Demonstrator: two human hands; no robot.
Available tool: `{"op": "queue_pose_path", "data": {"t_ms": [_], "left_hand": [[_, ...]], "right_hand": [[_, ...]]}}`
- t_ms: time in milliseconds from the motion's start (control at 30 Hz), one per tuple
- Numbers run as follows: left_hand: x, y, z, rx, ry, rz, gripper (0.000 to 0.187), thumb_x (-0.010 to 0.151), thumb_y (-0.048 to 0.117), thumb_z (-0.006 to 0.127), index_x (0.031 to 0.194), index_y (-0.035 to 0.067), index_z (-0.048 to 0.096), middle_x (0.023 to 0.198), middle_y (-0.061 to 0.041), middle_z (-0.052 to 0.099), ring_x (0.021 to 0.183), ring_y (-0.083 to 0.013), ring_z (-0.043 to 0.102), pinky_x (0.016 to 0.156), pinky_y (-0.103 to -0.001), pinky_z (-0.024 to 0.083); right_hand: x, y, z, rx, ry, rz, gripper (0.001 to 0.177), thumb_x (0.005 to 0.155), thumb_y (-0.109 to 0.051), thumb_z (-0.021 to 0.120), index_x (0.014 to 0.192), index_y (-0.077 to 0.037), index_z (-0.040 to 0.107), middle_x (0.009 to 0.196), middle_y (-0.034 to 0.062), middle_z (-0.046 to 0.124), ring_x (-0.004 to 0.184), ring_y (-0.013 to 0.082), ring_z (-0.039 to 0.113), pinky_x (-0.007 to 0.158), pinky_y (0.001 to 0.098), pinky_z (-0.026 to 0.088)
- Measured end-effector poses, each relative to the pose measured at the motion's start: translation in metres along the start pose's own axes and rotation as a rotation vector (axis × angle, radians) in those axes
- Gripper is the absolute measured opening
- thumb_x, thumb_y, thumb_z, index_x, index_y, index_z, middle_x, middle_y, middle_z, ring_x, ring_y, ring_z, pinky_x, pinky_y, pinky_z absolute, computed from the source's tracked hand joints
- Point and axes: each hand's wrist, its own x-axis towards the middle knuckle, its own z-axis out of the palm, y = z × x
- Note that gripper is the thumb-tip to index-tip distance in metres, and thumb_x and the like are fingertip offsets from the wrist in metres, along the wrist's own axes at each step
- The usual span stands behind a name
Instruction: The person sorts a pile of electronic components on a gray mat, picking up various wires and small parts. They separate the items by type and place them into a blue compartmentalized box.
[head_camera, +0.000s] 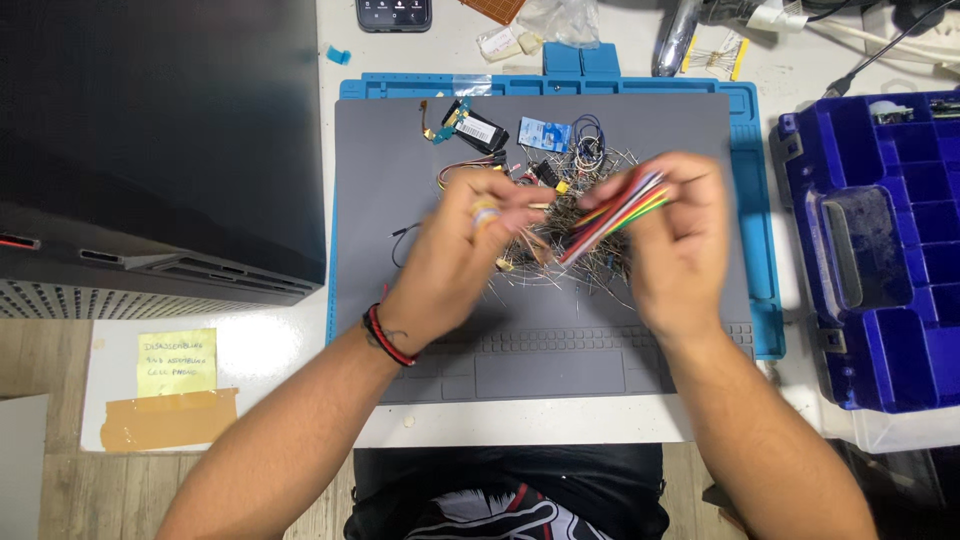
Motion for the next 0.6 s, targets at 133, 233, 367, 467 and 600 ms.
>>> {"op": "queue_pose_path", "data": {"t_ms": [133, 233, 367, 467, 600], "left_hand": [[0.005, -0.006, -0.011, -0.092, 0.18, -0.053, 0.027, 0.11, 0.028, 0.045, 0.121, 0.004, 0.041, 0.111, -0.019, 0.075, 0.098, -0.0202, 0.072, 0.081, -0.028, 0.056], [0.007, -0.016, -0.016, -0.161, 0.248, -0.064, 0.034, 0.109, 0.036, 0.046, 0.123, 0.005, 0.042, 0.099, -0.016, 0.076, 0.09, -0.0183, 0.072, 0.074, -0.026, 0.055], [0.008, -0.035, -0.021, -0.269, 0.382, -0.008, 0.028, 0.11, 0.034, 0.046, 0.12, 0.008, 0.041, 0.086, -0.01, 0.071, 0.086, -0.0187, 0.07, 0.076, -0.025, 0.055], [0.008, -0.035, -0.03, -0.285, 0.523, 0.021, 0.027, 0.111, 0.035, 0.045, 0.12, 0.01, 0.039, 0.083, -0.006, 0.066, 0.081, -0.0181, 0.071, 0.077, -0.028, 0.058], [0.014, -0.007, -0.032, -0.452, 0.718, -0.176, 0.014, 0.1, 0.018, 0.046, 0.111, 0.012, 0.039, 0.079, -0.009, 0.061, 0.073, -0.0266, 0.073, 0.064, -0.03, 0.044]], "right_hand": [[0.006, 0.002, -0.01, 0.023, 0.208, 0.042, 0.033, 0.106, -0.01, 0.054, 0.137, -0.005, 0.043, 0.096, 0.0141, 0.065, 0.088, 0.0191, 0.071, 0.085, 0.0298, 0.062], [0.006, 0.004, -0.012, -0.023, 0.239, 0.076, 0.032, 0.104, -0.003, 0.05, 0.136, -0.002, 0.048, 0.088, 0.0128, 0.059, 0.079, 0.0186, 0.068, 0.075, 0.0269, 0.059], [0.007, -0.013, 0.002, -0.081, 0.231, 0.074, 0.03, 0.092, 0.003, 0.048, 0.122, 0.001, 0.05, 0.073, 0.0059, 0.047, 0.064, 0.0084, 0.045, 0.061, 0.0178, 0.039], [0.008, 0.008, -0.021, -0.088, 0.259, 0.066, 0.031, 0.087, 0.003, 0.049, 0.117, -0.004, 0.046, 0.082, 0.0119, 0.056, 0.072, 0.012, 0.051, 0.066, 0.0206, 0.039], [0.008, 0.001, -0.024, 0.124, 0.319, 0.149, 0.02, 0.099, 0.0, 0.048, 0.111, -0.016, 0.044, 0.089, 0.0109, 0.052, 0.079, 0.0166, 0.05, 0.072, 0.0315, 0.052]]}}
